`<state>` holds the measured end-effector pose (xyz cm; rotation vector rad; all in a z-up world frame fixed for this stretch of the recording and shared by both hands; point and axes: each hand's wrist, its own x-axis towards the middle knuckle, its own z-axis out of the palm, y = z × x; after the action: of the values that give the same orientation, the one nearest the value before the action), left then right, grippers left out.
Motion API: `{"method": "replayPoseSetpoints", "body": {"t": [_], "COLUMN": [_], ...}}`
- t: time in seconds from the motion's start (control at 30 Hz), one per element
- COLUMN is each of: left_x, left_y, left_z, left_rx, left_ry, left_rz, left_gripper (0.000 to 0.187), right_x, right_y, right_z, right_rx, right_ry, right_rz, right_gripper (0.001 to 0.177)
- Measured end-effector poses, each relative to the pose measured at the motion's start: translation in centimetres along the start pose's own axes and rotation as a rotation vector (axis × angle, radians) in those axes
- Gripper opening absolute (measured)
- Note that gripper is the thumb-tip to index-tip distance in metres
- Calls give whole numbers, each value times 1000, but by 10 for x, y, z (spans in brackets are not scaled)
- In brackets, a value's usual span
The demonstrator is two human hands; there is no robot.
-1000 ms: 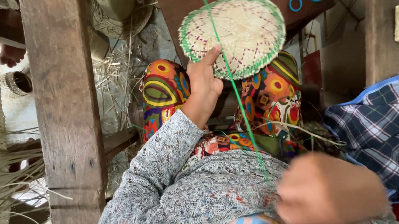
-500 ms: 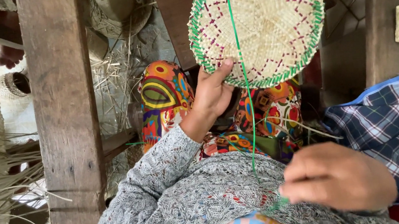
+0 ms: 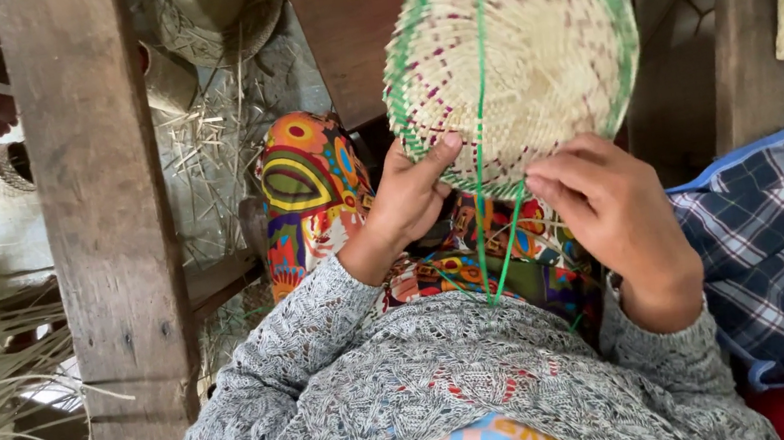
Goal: The person weaves a circular decorative item, using a needle to thread green plastic strips through a woven natural fiber base and trimming excess material with scissors.
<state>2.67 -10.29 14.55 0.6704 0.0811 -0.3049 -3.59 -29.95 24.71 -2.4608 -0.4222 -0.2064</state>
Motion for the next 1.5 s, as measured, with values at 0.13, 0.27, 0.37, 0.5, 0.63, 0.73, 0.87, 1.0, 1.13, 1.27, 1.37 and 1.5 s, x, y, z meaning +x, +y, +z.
{"method": "replayPoseSetpoints", "body": {"t": [0.13,0.27,0.37,0.5,0.63,0.73,0.87,1.0,1.13,1.27,1.37,1.5], "left_x": [-1,-1,1,5,12,8,-3,-2,10,12,12,8], "left_y": [-5,-3,-8,-19,-27,-14,-3,-12,-65,-88,-65,8], "left_z": [-4,-3,-12,-30,-50,-39,-15,-23,-82,-102,-74,-9], "left_rx": [26,17,18,76,87,-15,-218,-301,-264,-133,-133,-229], "left_ry": [-1,3,-1,-24,-8,13,30,76,159,430,487,544], "left_rz": [-25,-34,-54,-40,-10,-12,-32,-16,-49,-138,-117,-52], "left_gripper": [19,22,26,37,48,50,39,33,28,20,18,23], "right_x": [3,10,14,12,14,17,6,8,10,4,5,-1], "right_y": [7,6,5,10,4,-5,8,23,25,29,28,23], "right_z": [6,7,9,11,13,26,71,95,114,127,126,120], "right_rx": [-11,-6,46,143,155,222,-112,-218,-42,-117,-164,-80], "right_ry": [-24,-52,-52,-19,-42,-98,23,106,36,41,46,-2], "right_rz": [69,100,98,104,58,63,85,69,119,87,94,151], "right_gripper": [11,9,8,7,7,2,17,19,6,13,18,19]}}
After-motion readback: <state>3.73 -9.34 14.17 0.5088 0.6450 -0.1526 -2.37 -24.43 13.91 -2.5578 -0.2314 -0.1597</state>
